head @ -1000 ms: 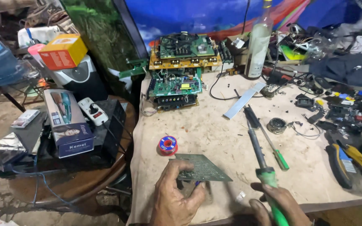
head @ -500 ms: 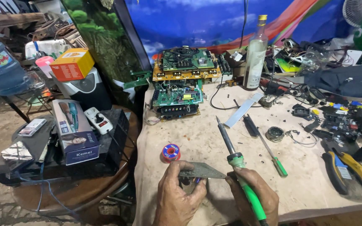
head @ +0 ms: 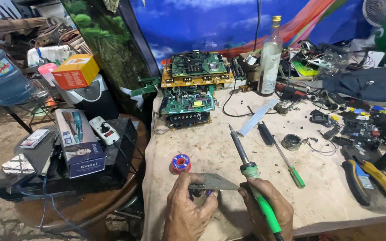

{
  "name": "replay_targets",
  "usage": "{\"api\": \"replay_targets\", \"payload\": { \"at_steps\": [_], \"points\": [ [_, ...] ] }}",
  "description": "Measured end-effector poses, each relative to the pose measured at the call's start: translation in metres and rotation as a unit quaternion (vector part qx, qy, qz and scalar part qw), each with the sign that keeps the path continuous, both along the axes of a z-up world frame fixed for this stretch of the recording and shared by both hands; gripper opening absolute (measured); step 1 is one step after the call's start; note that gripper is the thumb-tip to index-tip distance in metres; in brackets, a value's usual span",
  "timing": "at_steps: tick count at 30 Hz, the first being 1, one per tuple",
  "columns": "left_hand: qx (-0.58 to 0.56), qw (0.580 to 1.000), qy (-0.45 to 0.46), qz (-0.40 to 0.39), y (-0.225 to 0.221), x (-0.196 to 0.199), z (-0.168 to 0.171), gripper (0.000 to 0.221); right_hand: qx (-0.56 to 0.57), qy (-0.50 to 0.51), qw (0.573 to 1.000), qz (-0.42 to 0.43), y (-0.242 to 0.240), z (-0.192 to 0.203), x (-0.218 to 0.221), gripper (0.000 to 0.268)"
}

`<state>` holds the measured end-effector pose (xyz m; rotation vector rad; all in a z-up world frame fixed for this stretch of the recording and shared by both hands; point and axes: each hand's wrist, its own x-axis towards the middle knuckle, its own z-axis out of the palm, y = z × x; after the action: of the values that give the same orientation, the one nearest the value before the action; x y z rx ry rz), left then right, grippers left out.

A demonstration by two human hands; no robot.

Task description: The person holds a circuit board and applies a soldering iron to various contact points on the back of the board.

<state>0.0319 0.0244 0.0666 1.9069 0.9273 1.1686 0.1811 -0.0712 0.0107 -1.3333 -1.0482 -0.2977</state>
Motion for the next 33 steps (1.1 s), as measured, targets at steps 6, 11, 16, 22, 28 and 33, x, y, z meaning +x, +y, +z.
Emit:
{"api": "replay_targets", "payload": {
  "at_steps": [6, 11, 16, 22, 28, 33],
  "points": [
    [0.032, 0.999, 0.025, 0.017, 0.001, 0.002, -0.006, 0.028, 0.011, 0.004, 1.0, 0.009, 0.001, 0.001, 0.001, 0.032],
    [0.077, 0.997, 0.001, 0.019, 0.001, 0.005, -0.009, 0.025, 0.012, -0.002, 1.0, -0.003, 0.001, -0.002, 0.004, 0.032],
    [0.079, 0.997, 0.019, 0.005, 0.003, 0.004, -0.012, 0.025, 0.004, 0.009, 1.0, -0.019, 0.001, -0.008, 0.005, 0.034],
    [0.089, 0.996, 0.028, -0.016, 0.007, 0.0, -0.017, 0.027, -0.011, 0.007, 1.0, -0.026, 0.0, -0.012, 0.008, 0.037],
    [0.07, 0.997, 0.006, -0.018, 0.008, -0.001, -0.019, 0.029, -0.008, -0.023, 0.999, -0.027, -0.002, -0.015, 0.006, 0.039],
    [0.093, 0.993, -0.009, -0.075, 0.006, -0.012, -0.027, 0.037, 0.041, -0.01, 0.999, -0.023, -0.009, 0.002, -0.018, 0.022]
  ]
}}
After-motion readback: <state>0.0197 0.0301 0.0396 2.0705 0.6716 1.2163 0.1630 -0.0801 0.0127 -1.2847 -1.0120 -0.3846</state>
